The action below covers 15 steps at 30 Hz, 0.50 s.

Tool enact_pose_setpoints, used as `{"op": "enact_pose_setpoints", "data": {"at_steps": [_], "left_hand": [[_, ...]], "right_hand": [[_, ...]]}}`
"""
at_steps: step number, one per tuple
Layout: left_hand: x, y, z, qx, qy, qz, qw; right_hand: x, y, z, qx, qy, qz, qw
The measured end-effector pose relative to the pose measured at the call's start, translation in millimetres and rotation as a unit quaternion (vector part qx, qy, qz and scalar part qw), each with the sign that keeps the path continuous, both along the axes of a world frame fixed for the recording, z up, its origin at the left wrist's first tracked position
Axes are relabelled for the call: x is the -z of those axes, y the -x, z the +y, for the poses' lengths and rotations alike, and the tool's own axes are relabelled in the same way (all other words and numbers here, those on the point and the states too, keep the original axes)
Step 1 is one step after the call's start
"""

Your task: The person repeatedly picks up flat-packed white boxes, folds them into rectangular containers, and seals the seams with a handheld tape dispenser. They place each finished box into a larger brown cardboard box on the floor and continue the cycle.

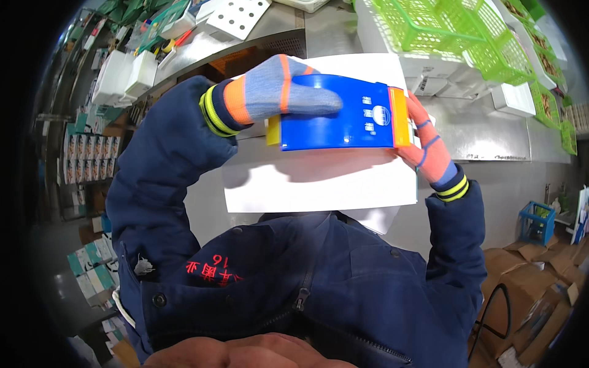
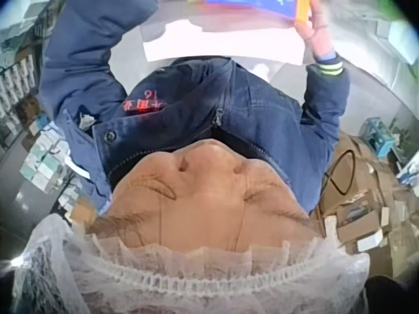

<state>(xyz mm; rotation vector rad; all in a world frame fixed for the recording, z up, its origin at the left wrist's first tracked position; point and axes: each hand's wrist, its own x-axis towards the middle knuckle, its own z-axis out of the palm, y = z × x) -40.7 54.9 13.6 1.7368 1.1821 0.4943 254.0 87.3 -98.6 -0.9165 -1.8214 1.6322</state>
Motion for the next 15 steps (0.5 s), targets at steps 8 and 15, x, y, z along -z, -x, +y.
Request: {"op": "enact_pose_setpoints", "data": {"at_steps": [8,15], "left_hand": [[-14,54,-22,-0.004,0.08,-0.002,0.997],[-9,178,-121,-0.21,0.177,-0.101,0.956]], "right_hand": [[-14,-1,3,-0.04,-0.105,-0.041,0.993],[-16,5,-1,-0.024,-0.052,-0.02,0.998]]}}
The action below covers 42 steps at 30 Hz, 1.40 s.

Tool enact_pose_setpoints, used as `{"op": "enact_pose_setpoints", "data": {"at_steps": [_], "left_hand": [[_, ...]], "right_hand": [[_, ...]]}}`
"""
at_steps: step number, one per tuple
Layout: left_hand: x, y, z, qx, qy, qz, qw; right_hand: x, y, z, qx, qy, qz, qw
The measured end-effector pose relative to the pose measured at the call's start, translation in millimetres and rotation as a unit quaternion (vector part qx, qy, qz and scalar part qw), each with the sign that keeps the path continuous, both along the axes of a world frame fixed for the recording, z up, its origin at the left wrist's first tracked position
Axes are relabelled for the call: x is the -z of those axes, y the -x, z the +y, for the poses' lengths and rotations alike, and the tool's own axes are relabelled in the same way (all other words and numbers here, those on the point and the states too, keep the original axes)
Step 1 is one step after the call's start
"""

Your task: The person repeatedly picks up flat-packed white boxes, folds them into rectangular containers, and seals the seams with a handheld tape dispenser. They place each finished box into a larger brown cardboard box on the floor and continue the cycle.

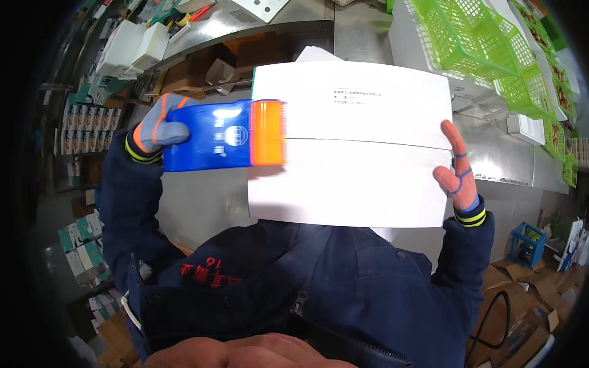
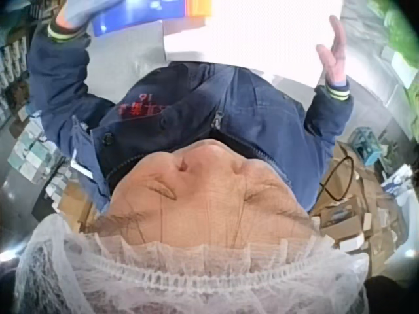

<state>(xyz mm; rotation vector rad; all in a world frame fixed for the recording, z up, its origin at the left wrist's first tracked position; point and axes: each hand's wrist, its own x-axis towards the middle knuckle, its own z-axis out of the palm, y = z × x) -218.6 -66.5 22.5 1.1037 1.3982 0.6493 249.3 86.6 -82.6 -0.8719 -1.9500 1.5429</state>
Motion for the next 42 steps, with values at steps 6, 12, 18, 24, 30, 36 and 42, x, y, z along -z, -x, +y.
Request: {"op": "enact_pose_setpoints", "data": {"at_steps": [6,12,18,24,30,36,42], "left_hand": [[86,85,-61,-0.091,-0.021,-0.094,0.991],[195,111,-79,-0.097,-0.033,-0.093,0.99],[194,63,-42,-0.081,-0.035,-0.041,0.995],[101,28,-24,-0.069,-0.059,0.141,0.986],[85,-57,23,0.198,-0.018,0.613,0.764],[241,-42,20,0.17,-0.069,0.656,0.732],[139,-56,-39,0.019,-0.084,0.588,0.805]], "right_hand": [[7,-6,0,0.013,-0.034,-0.033,0.999],[5,2,-6,0.023,0.001,-0.038,0.999],[-54,26,13,-0.043,-0.101,-0.143,0.984],[-14,65,39,0.06,-0.009,0.015,0.998],[-9,64,37,0.099,0.019,0.035,0.994],[35,33,52,0.062,0.431,0.245,0.866],[5,40,24,0.045,0.202,0.229,0.951]]}}
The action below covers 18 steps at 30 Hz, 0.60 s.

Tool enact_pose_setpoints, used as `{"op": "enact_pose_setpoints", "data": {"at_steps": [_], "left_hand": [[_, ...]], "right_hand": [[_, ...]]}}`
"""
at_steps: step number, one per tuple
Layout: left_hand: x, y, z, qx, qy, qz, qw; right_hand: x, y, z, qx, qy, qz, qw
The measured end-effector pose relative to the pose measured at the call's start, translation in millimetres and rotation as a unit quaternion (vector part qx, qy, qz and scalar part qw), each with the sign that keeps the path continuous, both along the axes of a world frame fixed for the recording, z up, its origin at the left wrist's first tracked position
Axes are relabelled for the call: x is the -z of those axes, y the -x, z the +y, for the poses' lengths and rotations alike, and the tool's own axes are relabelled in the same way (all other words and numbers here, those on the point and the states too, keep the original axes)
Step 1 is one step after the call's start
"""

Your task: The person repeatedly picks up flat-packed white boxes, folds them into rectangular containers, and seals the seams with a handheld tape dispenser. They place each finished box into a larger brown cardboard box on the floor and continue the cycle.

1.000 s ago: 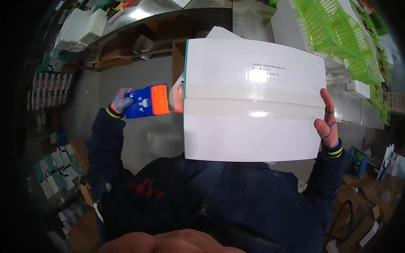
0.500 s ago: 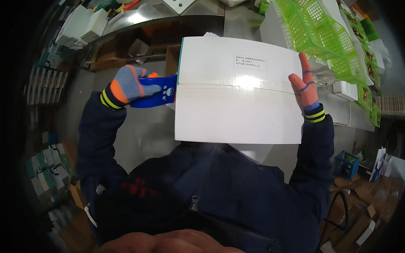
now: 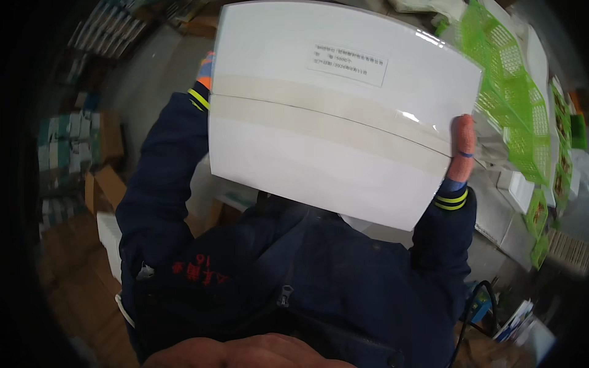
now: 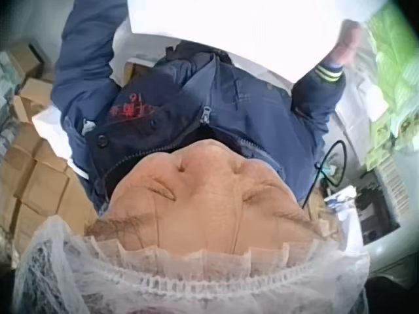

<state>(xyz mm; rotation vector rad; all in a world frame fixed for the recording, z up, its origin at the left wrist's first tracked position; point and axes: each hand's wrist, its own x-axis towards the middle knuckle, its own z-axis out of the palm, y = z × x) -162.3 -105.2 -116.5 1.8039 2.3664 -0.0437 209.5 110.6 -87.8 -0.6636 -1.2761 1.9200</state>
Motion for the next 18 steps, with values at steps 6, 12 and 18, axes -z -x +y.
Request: {"op": "enact_pose_setpoints", "data": {"at_steps": [6,12,18], "left_hand": [[-116,-11,-182,-0.213,-0.151,-0.054,0.964],[-61,-33,-377,-0.432,-0.187,-0.058,0.88],[57,-119,-561,-0.624,-0.139,-0.102,0.762]], "right_hand": [[-15,77,-42,-0.227,-0.148,0.031,0.962],[19,193,-180,-0.5,-0.09,-0.001,0.861],[78,249,-351,-0.687,-0.012,-0.105,0.719]]}}
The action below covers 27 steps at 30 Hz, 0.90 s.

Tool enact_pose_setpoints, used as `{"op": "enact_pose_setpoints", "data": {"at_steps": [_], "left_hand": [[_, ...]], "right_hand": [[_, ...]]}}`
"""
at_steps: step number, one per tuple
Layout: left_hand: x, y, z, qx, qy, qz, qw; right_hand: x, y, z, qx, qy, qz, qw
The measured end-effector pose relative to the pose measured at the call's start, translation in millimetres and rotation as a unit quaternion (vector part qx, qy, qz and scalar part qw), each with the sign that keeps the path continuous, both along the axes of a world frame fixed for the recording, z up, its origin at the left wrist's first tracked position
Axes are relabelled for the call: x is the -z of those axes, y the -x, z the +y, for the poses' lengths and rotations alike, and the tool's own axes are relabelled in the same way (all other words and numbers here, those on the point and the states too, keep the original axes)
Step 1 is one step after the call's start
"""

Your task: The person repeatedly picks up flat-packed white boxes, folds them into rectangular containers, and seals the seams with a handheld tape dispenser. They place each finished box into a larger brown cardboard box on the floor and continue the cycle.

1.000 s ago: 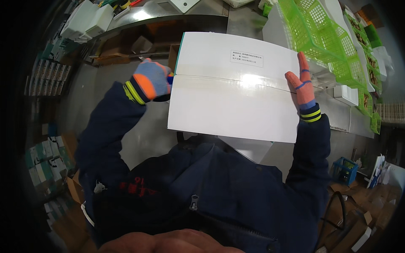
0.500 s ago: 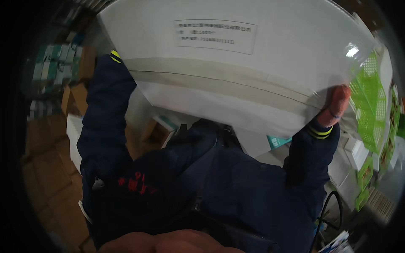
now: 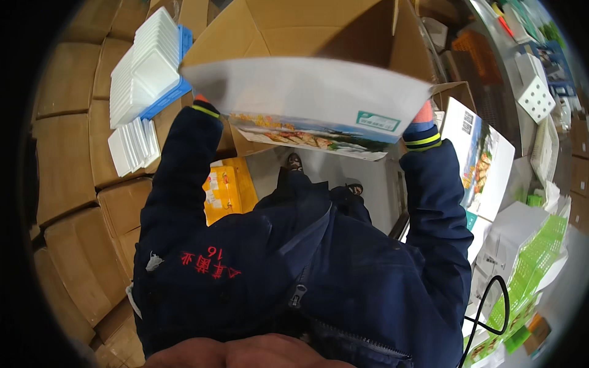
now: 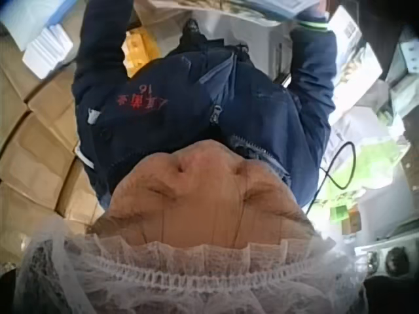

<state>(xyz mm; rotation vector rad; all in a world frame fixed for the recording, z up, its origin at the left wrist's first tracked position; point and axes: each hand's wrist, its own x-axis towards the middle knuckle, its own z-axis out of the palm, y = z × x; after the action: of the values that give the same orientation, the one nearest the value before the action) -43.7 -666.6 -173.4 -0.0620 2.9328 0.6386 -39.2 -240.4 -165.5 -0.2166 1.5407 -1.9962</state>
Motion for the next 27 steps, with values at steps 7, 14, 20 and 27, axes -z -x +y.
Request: {"op": "enact_pose_setpoints", "data": {"at_steps": [7,14,20,27], "left_hand": [[144,-137,-142,-0.158,0.043,-0.183,0.969],[241,-219,-229,-0.22,0.117,-0.303,0.92],[287,-222,-275,-0.184,0.166,-0.347,0.905],[331,-212,-274,-0.209,0.168,-0.328,0.906]], "right_hand": [[149,-1,-155,-0.06,0.029,-0.232,0.97],[221,-18,-243,-0.298,-0.084,-0.237,0.921],[288,-16,-296,-0.249,-0.098,-0.278,0.923],[362,-63,-329,-0.054,-0.115,0.068,0.99]]}}
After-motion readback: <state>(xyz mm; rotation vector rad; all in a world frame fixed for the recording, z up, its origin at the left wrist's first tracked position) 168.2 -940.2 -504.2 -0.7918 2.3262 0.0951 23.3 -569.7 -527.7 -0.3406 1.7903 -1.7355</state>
